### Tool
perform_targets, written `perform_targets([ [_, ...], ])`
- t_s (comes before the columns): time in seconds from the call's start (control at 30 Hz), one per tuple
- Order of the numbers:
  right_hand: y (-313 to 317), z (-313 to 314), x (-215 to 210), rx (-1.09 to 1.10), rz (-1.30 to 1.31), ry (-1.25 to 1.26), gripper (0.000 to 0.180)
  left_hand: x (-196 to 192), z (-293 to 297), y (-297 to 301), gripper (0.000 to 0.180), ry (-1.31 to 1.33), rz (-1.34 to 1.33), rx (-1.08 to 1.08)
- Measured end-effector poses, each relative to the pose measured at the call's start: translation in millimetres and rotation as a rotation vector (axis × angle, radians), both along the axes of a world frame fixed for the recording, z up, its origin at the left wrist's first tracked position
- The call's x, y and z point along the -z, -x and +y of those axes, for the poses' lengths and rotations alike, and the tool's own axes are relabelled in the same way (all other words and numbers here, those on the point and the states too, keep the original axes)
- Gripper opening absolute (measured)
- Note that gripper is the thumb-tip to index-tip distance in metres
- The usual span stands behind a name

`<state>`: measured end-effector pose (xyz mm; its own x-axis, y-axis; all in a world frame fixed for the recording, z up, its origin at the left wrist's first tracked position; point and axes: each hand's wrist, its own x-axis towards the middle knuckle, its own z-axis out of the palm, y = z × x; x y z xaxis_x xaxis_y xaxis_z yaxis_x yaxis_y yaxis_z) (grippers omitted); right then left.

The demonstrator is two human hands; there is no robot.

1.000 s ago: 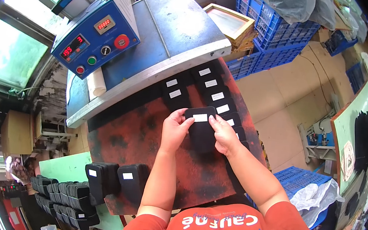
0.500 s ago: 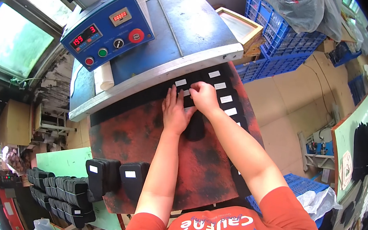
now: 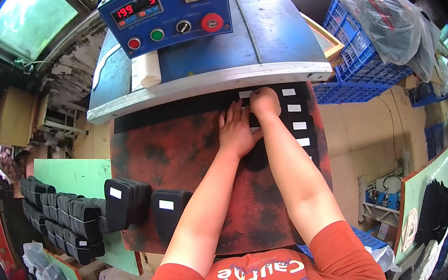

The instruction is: The worker is arranging and sorting black shoe components into organized stacks on a work surface in a manufacturing facility.

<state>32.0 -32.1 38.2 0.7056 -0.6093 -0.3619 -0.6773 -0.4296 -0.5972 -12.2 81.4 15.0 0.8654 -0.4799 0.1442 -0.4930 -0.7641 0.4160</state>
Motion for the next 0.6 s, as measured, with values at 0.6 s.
perform_targets([
  [0.6,1.8,5.0,-1.6,-0.019,0.012,0.130,0.026,2.0,-1.0,-1.0,0.075,-0.051,0.036,0.011],
])
